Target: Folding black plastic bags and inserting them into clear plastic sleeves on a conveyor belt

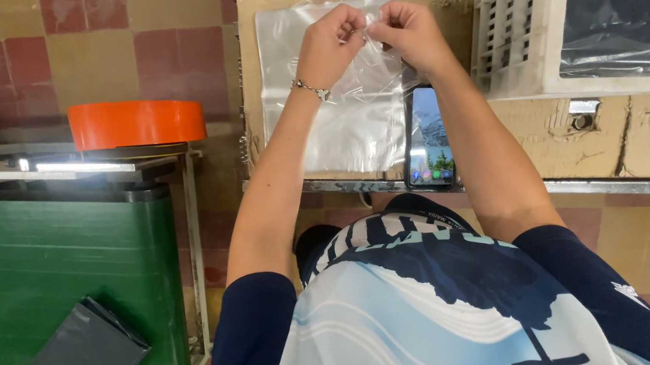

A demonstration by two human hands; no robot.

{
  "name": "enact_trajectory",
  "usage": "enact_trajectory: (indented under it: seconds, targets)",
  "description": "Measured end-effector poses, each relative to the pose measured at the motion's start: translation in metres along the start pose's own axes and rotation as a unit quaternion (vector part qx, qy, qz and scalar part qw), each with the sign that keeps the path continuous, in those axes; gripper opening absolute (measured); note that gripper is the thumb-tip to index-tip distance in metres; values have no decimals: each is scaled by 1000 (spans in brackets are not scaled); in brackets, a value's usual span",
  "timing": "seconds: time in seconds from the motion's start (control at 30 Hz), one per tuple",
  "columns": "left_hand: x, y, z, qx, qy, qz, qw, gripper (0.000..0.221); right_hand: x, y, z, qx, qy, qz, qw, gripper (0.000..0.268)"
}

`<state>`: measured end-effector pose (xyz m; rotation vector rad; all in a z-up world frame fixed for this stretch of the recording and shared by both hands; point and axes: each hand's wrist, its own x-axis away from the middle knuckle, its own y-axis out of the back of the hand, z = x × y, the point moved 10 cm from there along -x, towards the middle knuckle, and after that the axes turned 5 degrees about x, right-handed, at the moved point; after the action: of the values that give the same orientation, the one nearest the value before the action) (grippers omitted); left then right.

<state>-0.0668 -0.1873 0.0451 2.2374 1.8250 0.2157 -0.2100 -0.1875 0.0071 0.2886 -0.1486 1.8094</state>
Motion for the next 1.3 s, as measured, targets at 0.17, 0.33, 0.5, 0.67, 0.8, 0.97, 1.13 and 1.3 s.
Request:
enact_trajectory:
  seconds: [0.17,0.33,0.5,0.67,0.8,0.97,1.13,1.3]
  targets:
    - [2,1,-7,66,-9,-1,998,21,-8,3,-9,-25,17,-28,999,22]
    - [7,-1,-3,34,49,14,998,29,-3,2,0,-31,8,-41,999,23]
    - [5,8,-3,63,13,-12,998,15,-3,-1,13,0,38,-23,999,25]
    - [6,8,-3,157,29,-4,987,15,-7,-3,11,14,45,-22,999,24]
    - [8,10,-3,147,26,-11,989,16,-5,-6,13,14,30,-34,999,25]
    - [10,13,-1,192,15,-21,981,14,-8,-9,10,1,36,-45,998,21]
    - [10,12,7,241,12,-25,970,15,-8,-11,13,-1,37,-49,998,24]
    - [11,6,19,296,14,-12,955,11,-4,-15,14,-54,37,-52,996,27]
